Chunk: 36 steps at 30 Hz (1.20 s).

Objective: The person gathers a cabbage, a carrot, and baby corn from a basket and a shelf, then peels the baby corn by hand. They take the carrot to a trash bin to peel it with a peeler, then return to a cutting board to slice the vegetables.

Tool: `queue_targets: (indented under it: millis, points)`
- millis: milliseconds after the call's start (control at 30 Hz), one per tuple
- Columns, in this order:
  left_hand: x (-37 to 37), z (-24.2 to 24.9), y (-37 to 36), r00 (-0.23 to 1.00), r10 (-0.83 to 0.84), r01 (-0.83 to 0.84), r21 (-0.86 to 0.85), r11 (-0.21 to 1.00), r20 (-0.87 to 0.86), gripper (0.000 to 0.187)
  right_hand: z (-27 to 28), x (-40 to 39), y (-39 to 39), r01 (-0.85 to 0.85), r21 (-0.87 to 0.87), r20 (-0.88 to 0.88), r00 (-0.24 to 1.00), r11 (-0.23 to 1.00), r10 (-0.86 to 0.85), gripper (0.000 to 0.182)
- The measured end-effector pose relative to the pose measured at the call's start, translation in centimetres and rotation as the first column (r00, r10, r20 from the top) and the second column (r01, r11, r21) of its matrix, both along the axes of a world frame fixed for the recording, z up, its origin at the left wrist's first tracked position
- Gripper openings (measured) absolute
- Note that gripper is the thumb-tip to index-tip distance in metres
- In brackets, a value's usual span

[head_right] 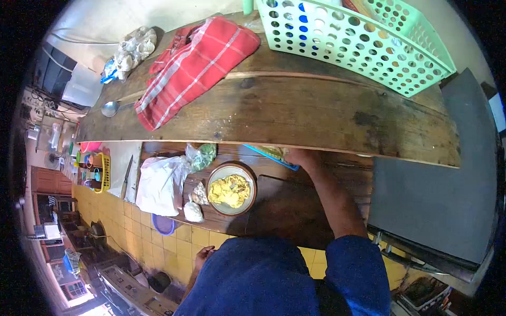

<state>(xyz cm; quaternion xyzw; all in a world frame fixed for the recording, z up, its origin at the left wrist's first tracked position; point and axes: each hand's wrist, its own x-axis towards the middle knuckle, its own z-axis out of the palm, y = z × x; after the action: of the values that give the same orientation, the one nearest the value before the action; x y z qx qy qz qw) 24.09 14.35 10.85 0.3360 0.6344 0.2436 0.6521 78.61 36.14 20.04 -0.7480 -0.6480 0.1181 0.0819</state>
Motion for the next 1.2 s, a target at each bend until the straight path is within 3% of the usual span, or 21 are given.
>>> queue_targets:
  millis: [33,167,233,367,467,600,700,733,800,833,900,933,1000,1033,1100,1133,1200]
  points:
    - [0.0,0.0,0.1,1.0,-0.003,0.003,0.03,1.0,0.006,0.02,0.2,0.1,0.0,0.025,0.053,-0.108,0.994,0.998,-0.019,0.053]
    - [0.0,1.4,-0.3,0.999,0.035,-0.035,0.005,0.999,-0.015,0.021,2.1,-0.4,0.0,-0.023,0.157,-0.229,0.972,0.987,0.059,0.05]
    - [-0.4,0.9,-0.7,0.999,0.035,-0.034,-0.024,0.999,0.025,0.023,2.5,-1.4,1.7,-0.04,0.413,-0.18,0.976,0.91,0.124,0.049]
    - [-1.2,-0.5,-1.0,0.994,-0.082,0.083,0.012,0.996,-0.068,0.024,1.1,-2.9,6.0,-0.017,0.333,-0.151,0.986,0.943,0.071,0.048]
    - [-1.1,0.3,0.2,0.996,-0.034,0.034,0.01,0.999,-0.084,0.024,-3.8,-1.1,8.1,-0.087,0.411,0.092,0.994,0.907,0.054,0.046]
    - [-0.5,2.8,0.2,0.988,0.079,-0.081,-0.007,0.997,-0.131,0.027,-6.5,5.0,5.5,0.176,0.564,-0.039,0.982,0.807,-0.186,0.045]
    - [-3.0,0.4,-2.7,0.981,0.002,0.007,0.047,0.999,-0.192,0.03,-9.4,11.5,0.2,0.379,0.594,-0.346,0.917,0.71,-0.2,0.045]
    - [-4.3,-1.3,-4.1,0.982,-0.004,0.013,0.045,0.999,-0.189,0.03,-10.5,13.5,-2.4,0.419,0.586,-0.47,0.873,0.694,-0.13,0.045]
    - [-6.9,-4.3,-5.7,0.999,0.044,-0.044,-0.001,0.999,0.026,0.03,-4.8,13.7,-6.7,0.461,0.279,-0.825,0.565,0.842,-0.036,0.052]
    - [-6.4,-3.6,-5.6,0.999,0.038,-0.038,-0.002,0.999,0.029,0.03,-2.1,12.9,-8.4,0.466,0.28,-0.823,0.566,0.839,-0.04,0.052]
    - [-5.1,-1.3,-5.6,0.93,-0.183,0.153,-0.116,0.981,-0.32,0.03,1.5,10.7,-10.8,0.315,-0.154,-0.901,0.345,0.937,-0.264,0.074]
    - [-5.5,-2.5,-6.0,0.928,-0.189,0.159,-0.118,0.98,-0.321,0.03,0.0,10.3,-11.4,0.32,-0.156,-0.901,0.342,0.934,-0.268,0.074]
    - [-7.2,-6.1,-7.2,0.988,-0.051,0.023,-0.189,0.982,-0.147,0.031,-3.7,9.4,-11.9,0.215,-0.234,-0.864,0.402,0.948,-0.305,0.078]
    - [-7.7,-6.6,-7.2,0.987,-0.059,0.03,-0.191,0.981,-0.148,0.031,-4.6,9.2,-12.1,0.222,-0.236,-0.864,0.398,0.946,-0.309,0.078]
    - [-7.2,-4.5,-4.8,0.877,-0.31,0.313,-0.052,0.948,-0.368,0.032,-4.7,6.8,-10.6,0.295,-0.367,-0.489,0.745,0.882,-0.453,0.074]
    - [-6.7,-3.3,-3.4,0.875,-0.307,0.313,-0.048,0.949,-0.375,0.032,-4.1,6.3,-9.8,0.292,-0.363,-0.496,0.743,0.885,-0.449,0.074]
    - [-5.7,-0.8,-1.1,0.911,-0.196,0.167,-0.109,0.98,-0.363,0.032,-1.0,4.9,-7.9,0.31,0.044,-0.116,0.946,0.95,-0.303,0.057]
